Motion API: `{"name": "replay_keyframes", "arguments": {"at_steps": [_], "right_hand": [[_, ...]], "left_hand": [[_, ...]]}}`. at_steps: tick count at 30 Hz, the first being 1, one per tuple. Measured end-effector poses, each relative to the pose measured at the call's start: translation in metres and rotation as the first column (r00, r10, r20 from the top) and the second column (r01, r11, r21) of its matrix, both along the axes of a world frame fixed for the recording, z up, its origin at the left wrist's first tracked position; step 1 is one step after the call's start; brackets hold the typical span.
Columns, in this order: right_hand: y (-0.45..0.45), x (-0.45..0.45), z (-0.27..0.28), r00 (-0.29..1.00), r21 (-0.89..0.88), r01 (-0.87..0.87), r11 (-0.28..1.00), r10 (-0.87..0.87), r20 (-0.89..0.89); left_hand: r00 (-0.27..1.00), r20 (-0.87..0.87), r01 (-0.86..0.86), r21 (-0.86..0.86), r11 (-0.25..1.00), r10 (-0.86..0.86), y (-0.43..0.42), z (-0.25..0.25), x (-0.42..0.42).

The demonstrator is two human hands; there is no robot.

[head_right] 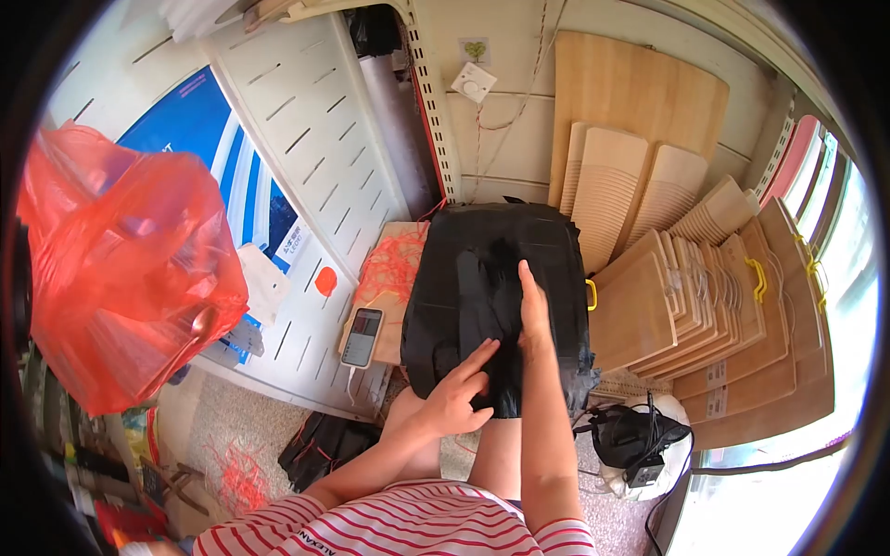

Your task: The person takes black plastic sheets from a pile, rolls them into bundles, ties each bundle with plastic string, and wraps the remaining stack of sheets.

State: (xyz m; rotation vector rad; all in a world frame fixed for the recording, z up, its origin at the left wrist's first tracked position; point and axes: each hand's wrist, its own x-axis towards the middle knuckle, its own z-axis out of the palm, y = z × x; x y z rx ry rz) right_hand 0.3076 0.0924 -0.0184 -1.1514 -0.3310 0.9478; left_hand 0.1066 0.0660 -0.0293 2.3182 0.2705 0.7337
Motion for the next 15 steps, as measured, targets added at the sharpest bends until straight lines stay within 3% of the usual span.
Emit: {"name": "replay_keyframes", "arguments": {"at_steps": [2, 4, 5, 6, 7, 10, 12, 13, 14, 15], "right_hand": [[0.005, 0.016, -0.019, 0.901, -0.004, 0.113, 0.994, -0.101, 0.422], [0.007, 0.022, -0.025, 0.877, 0.029, 0.147, 0.989, -0.144, 0.458], [0.002, 0.026, -0.029, 0.647, 0.003, 0.18, 0.984, -0.121, 0.753], [-0.004, 0.026, -0.024, 0.328, -0.008, 0.221, 0.975, -0.066, 0.942], [-0.007, 0.022, -0.019, 0.254, 0.022, 0.199, 0.98, -0.074, 0.964], [-0.014, 0.012, -0.015, 0.323, 0.1, 0.097, 0.99, -0.126, 0.938], [-0.015, 0.006, -0.031, 0.241, 0.109, 0.063, 0.992, -0.121, 0.963], [-0.012, 0.005, -0.055, 0.186, 0.036, 0.049, 0.998, -0.045, 0.982], [-0.011, 0.003, -0.078, 0.129, -0.037, 0.04, 0.999, 0.032, 0.991], [-0.014, 0.001, -0.087, -0.001, -0.126, 0.067, 0.99, 0.127, 0.992]], "left_hand": [[1.0, -0.021, -0.004, 0.046, 0.999, 0.005, -0.007, -0.003, 0.002], [0.999, -0.02, 0.032, 0.008, 0.999, -0.032, -0.016, -0.003, 0.004], [0.997, -0.055, 0.05, 0.023, 0.998, -0.049, -0.019, -0.005, 0.004], [0.997, -0.055, 0.053, 0.024, 0.998, -0.051, -0.023, -0.008, 0.003], [0.994, -0.065, 0.094, 0.047, 0.994, -0.091, -0.026, -0.012, 0.002], [0.989, -0.019, 0.148, 0.005, 0.989, -0.148, -0.039, -0.02, -0.007], [0.976, 0.214, -0.023, -0.11, 0.994, 0.046, -0.045, -0.031, -0.015], [0.94, 0.236, -0.202, -0.2, 0.959, 0.248, -0.05, -0.021, -0.015], [0.871, 0.269, -0.399, -0.099, 0.911, 0.411, -0.047, -0.025, -0.016], [0.804, 0.159, -0.533, -0.235, 0.813, 0.573, -0.049, -0.033, -0.015]]}}
